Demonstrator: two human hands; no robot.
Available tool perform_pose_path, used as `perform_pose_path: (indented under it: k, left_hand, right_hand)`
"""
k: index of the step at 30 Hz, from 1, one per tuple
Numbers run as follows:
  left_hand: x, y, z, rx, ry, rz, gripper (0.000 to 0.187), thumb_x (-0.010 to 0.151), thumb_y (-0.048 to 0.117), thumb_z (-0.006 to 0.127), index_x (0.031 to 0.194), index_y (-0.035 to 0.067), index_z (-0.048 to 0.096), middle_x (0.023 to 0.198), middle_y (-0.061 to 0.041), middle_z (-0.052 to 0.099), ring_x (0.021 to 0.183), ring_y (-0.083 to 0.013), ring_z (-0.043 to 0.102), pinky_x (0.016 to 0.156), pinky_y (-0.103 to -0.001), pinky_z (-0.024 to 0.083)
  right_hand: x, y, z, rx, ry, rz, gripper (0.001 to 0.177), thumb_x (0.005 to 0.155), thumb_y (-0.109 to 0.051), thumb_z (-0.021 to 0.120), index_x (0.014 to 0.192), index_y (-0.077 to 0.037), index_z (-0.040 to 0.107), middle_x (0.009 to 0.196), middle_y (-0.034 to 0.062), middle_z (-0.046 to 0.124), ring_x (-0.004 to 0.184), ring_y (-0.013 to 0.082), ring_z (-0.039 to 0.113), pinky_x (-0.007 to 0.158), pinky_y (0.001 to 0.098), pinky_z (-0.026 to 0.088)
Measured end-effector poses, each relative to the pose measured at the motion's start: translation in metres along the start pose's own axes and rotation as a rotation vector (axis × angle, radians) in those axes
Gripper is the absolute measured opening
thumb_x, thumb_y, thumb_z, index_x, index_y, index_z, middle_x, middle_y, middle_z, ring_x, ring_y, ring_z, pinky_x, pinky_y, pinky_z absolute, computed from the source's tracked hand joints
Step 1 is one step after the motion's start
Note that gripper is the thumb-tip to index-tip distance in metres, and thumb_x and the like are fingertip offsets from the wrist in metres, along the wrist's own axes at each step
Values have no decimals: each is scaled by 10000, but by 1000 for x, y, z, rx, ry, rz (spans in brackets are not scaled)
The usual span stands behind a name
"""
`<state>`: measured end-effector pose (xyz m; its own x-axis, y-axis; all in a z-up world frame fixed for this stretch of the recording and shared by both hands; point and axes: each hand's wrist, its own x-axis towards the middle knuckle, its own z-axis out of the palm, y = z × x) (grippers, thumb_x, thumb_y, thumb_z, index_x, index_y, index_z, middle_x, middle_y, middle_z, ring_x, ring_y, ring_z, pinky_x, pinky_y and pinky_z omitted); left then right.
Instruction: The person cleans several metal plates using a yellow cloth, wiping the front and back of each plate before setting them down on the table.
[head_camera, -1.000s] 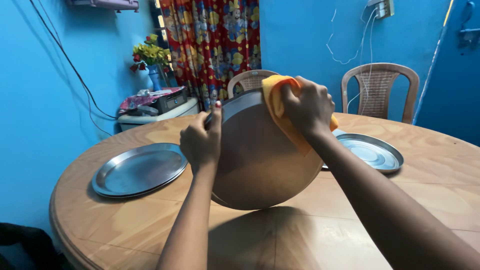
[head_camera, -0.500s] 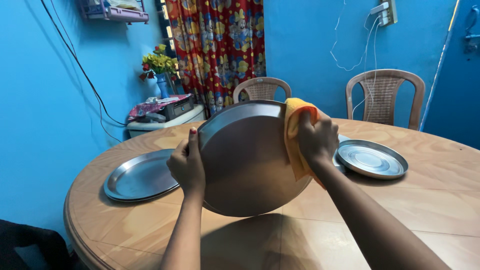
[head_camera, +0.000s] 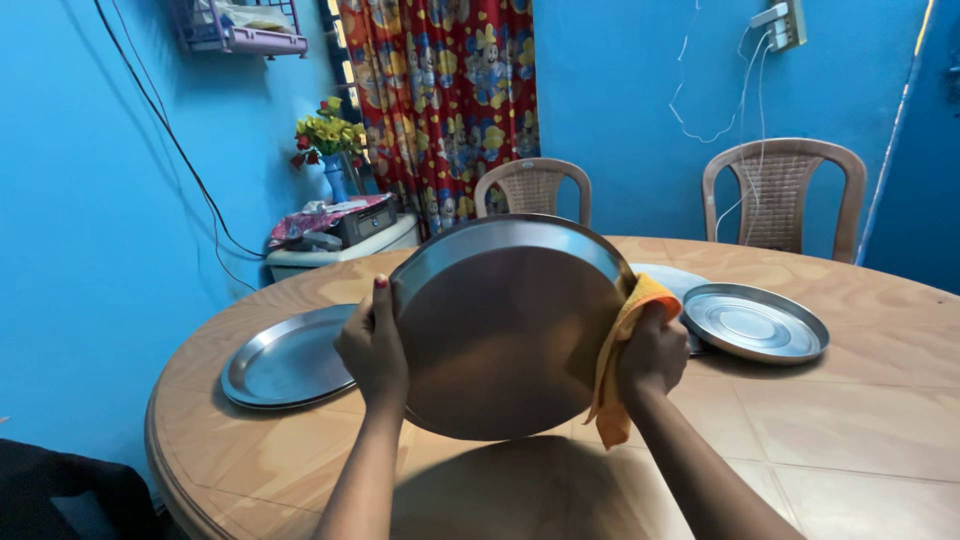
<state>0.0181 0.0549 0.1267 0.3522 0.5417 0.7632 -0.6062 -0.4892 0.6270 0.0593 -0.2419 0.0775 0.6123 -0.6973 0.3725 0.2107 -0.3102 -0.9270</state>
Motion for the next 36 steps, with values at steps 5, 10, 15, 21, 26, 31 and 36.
perform_pose_path:
  k: [5, 10, 15, 21, 26, 31, 36]
  left_hand:
    - [-1, -6, -10, 158, -203, -128, 580, 1052, 505, 504, 832, -12, 646, 666, -187, 568, 635, -263, 547, 615, -418, 422]
    - [-8, 26, 13, 41, -411, -72, 485, 961, 527, 507, 1078, 117, 737, 926, -166, 758, 905, -335, 752, 775, -414, 539]
    - [-11, 106, 70, 88, -530, 15, 478, 907, 567, 513, 1116, 238, 789, 943, -149, 769, 908, -345, 753, 791, -431, 573]
    - [-22, 132, 86, 261, -407, 154, 499, 923, 625, 533, 951, 194, 783, 798, -144, 732, 800, -382, 722, 686, -513, 548]
    - [-30, 100, 90, 305, -265, 142, 498, 950, 604, 526, 861, 165, 743, 729, -143, 732, 738, -387, 716, 642, -517, 540]
    - [-28, 76, 82, 367, -203, 69, 496, 976, 578, 515, 830, 156, 731, 706, -153, 719, 705, -393, 708, 624, -520, 529]
    - [-27, 65, 69, 269, -174, 51, 481, 979, 542, 517, 823, 136, 723, 702, -145, 712, 693, -385, 704, 608, -517, 517]
  right_hand:
    - [26, -30, -20, -235, -22, -179, 719, 1020, -548, 330, 874, 6, 764, 807, 278, 706, 822, 483, 696, 796, 580, 506]
    - [56, -124, -60, -501, -106, -669, 605, 978, -520, 445, 842, -33, 777, 782, 266, 710, 754, 456, 713, 745, 557, 548]
    - [40, -197, -72, -730, -234, -954, 522, 890, -499, 512, 734, -88, 793, 699, 232, 707, 683, 396, 728, 686, 491, 583]
    - [37, -203, -62, -771, -242, -985, 465, 855, -483, 572, 741, -89, 791, 705, 202, 715, 681, 363, 732, 710, 472, 576]
    - [30, -188, -39, -497, -85, -1202, 386, 778, -454, 625, 724, -120, 810, 856, 82, 759, 858, 338, 712, 783, 548, 483]
    - [25, -188, -15, -431, -153, -1090, 397, 807, -476, 625, 860, -137, 824, 910, 130, 751, 779, 370, 710, 777, 516, 521]
    - [23, -187, -4, -431, -195, -1026, 429, 861, -506, 611, 891, -133, 821, 914, 145, 749, 812, 363, 727, 768, 508, 548]
